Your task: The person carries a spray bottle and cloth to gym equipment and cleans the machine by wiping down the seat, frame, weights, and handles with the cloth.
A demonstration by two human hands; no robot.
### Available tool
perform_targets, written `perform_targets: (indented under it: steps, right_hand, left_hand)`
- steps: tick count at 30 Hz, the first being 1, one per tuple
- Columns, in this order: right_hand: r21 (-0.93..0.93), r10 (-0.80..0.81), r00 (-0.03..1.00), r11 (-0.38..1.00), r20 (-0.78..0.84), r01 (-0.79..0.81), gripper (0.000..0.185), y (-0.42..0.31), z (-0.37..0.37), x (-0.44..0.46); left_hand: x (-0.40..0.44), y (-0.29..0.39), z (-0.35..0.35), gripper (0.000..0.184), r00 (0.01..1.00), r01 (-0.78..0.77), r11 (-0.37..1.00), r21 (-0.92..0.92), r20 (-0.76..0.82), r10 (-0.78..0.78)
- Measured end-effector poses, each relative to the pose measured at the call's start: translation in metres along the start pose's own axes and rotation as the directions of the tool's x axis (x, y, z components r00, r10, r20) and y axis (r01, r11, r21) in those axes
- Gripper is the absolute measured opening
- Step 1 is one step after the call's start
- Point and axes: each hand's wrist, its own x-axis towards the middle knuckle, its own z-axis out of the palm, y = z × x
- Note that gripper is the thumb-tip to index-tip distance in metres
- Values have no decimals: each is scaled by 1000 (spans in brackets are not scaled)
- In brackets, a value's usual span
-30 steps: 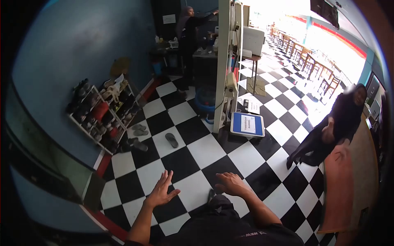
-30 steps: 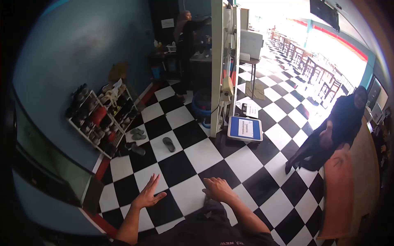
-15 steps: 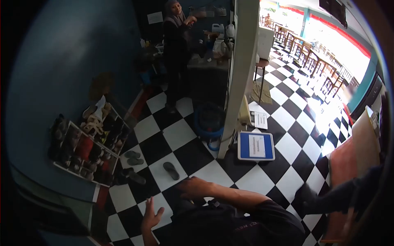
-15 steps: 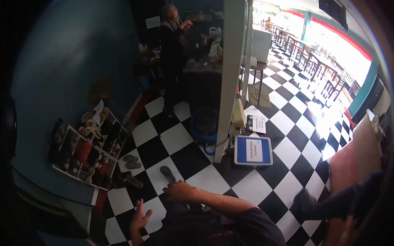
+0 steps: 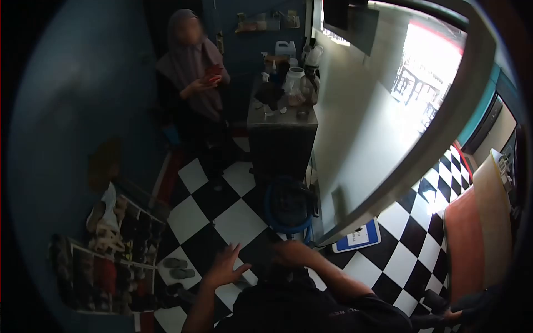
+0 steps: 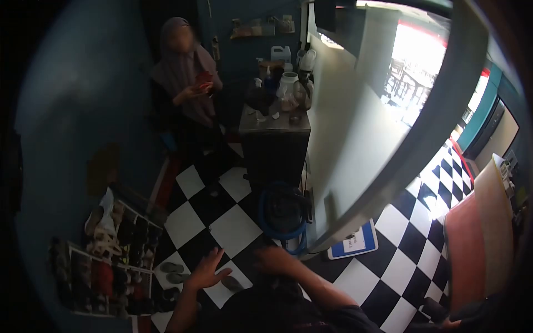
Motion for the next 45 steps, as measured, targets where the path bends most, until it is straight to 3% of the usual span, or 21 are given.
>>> perform_targets:
  steps: [2, 5, 11, 13, 14, 16, 18, 21, 23, 27, 29, 33, 35, 37, 39, 40, 42, 43, 44, 45]
  right_hand:
    - [25, 86, 989, 996, -123, -83, 60, 32, -28, 45]
    - [-24, 161, 954, 985, -255, -172, 61, 74, -88, 117]
    - [-106, 208, 859, 952, -467, -288, 68, 170, -251, 305]
    - [-139, 172, 761, 935, -626, -325, 73, 195, -328, 368]
    - [-129, 156, 655, 922, -739, -365, 77, 222, -359, 413]
    - [22, 128, 404, 967, -906, -256, 82, 258, -437, 487]
    - [100, 226, 253, 898, -941, -429, 84, 258, -496, 528]
    - [292, 540, 298, 752, -787, -591, 84, 247, -546, 571]
    - [286, 598, 428, 750, -678, -596, 69, 279, -535, 603]
    - [280, 458, 288, 824, -841, -492, 45, 307, -484, 630]
    - [284, 458, 257, 813, -851, -507, 51, 273, -472, 600]
    - [343, 436, 198, 862, -878, -374, 64, 216, -402, 531]
    - [361, 439, 200, 871, -876, -333, 68, 179, -358, 492]
    - [378, 448, 209, 875, -869, -303, 70, 144, -324, 454]
    - [488, 561, 227, 817, -796, -308, 63, 126, -272, 435]
    - [555, 640, 219, 757, -737, -345, 65, 123, -241, 431]
    - [536, 639, 249, 757, -728, -375, 63, 118, -192, 421]
    - [564, 674, 253, 727, -694, -391, 63, 117, -169, 421]
    - [573, 701, 268, 702, -661, -423, 63, 116, -147, 421]
    - [582, 732, 282, 671, -621, -460, 63, 116, -132, 420]
  left_hand:
    - [61, -15, -43, 81, 993, -119, 991, -58, -15, 118]
    - [135, -49, -86, 81, 987, -151, 971, -184, 16, 157]
    - [234, -175, -88, 83, 970, 236, 960, -154, 96, -223]
    - [260, -199, -118, 84, 942, 333, 923, -192, 112, -317]
    - [267, -206, -137, 83, 926, 375, 897, -233, 130, -353]
    - [275, -227, -161, 85, 892, 451, 847, -281, 138, -430]
    - [283, -254, -175, 86, 840, 541, 800, -259, 109, -532]
    - [310, -298, -194, 87, 797, 603, 762, -234, 163, -581]
    - [339, -325, -200, 86, 828, 558, 802, -212, 212, -519]
    - [418, -357, -214, 83, 908, 328, 928, -176, 328, -259]
    - [454, -369, -237, 82, 895, 228, 969, -96, 412, -170]
    - [539, -397, -257, 79, 875, -24, 999, -25, 483, 33]
    - [574, -400, -256, 78, 839, -64, 996, -62, 537, 87]
    - [601, -447, -204, 66, 862, 103, 920, -377, 495, 106]
    - [620, -484, -157, 52, 882, 281, 696, -661, 464, 85]
    - [624, -508, -132, 53, 878, 278, 724, -631, 473, 75]
    - [610, -563, -84, 57, 861, 154, 933, -326, 507, 35]
    - [599, -583, -73, 58, 852, 124, 968, -219, 523, 9]
    - [585, -598, -70, 60, 845, 143, 977, -155, 533, -39]
    - [565, -601, -76, 59, 843, 277, 942, -187, 517, -145]
